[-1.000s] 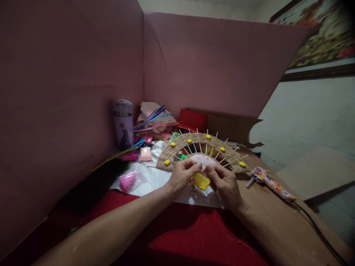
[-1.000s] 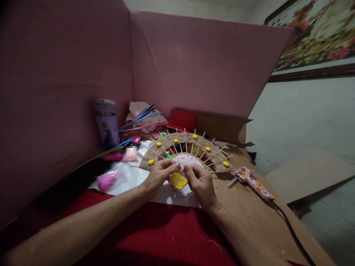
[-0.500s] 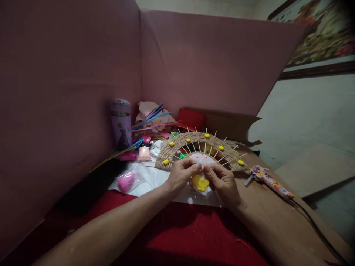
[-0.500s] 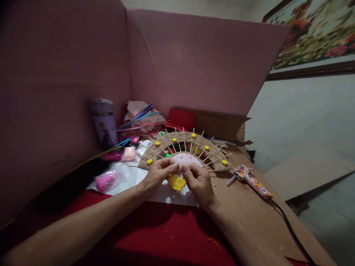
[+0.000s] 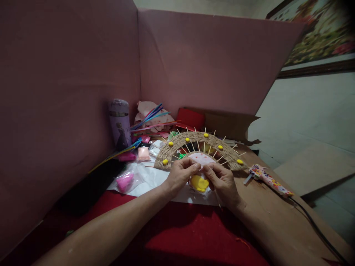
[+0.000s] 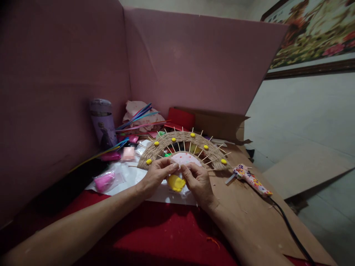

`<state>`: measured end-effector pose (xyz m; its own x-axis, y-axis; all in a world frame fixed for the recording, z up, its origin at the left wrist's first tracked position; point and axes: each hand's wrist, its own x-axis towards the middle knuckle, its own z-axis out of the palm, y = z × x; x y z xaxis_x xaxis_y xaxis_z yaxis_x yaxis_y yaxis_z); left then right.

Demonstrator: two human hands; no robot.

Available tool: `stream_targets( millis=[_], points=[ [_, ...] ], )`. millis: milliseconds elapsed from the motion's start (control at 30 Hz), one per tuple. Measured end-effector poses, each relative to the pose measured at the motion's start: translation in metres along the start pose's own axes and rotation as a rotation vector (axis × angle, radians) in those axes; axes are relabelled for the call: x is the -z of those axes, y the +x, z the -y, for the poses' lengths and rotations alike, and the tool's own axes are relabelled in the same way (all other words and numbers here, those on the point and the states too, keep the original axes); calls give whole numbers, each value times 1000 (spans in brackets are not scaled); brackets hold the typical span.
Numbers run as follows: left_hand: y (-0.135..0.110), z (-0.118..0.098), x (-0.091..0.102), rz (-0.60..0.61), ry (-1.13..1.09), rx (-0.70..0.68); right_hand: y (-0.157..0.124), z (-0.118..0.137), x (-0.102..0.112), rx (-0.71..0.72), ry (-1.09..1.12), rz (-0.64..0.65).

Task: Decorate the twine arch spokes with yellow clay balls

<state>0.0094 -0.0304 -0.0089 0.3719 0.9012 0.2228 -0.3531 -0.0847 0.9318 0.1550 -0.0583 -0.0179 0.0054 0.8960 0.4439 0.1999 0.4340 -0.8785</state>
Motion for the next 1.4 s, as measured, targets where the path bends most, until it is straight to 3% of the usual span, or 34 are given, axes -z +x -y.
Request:
stream_targets(
  millis=[1400],
  points=[
    [0, 5, 0, -27, 161, -65, -1, 3, -1, 5, -18, -11]
  ],
)
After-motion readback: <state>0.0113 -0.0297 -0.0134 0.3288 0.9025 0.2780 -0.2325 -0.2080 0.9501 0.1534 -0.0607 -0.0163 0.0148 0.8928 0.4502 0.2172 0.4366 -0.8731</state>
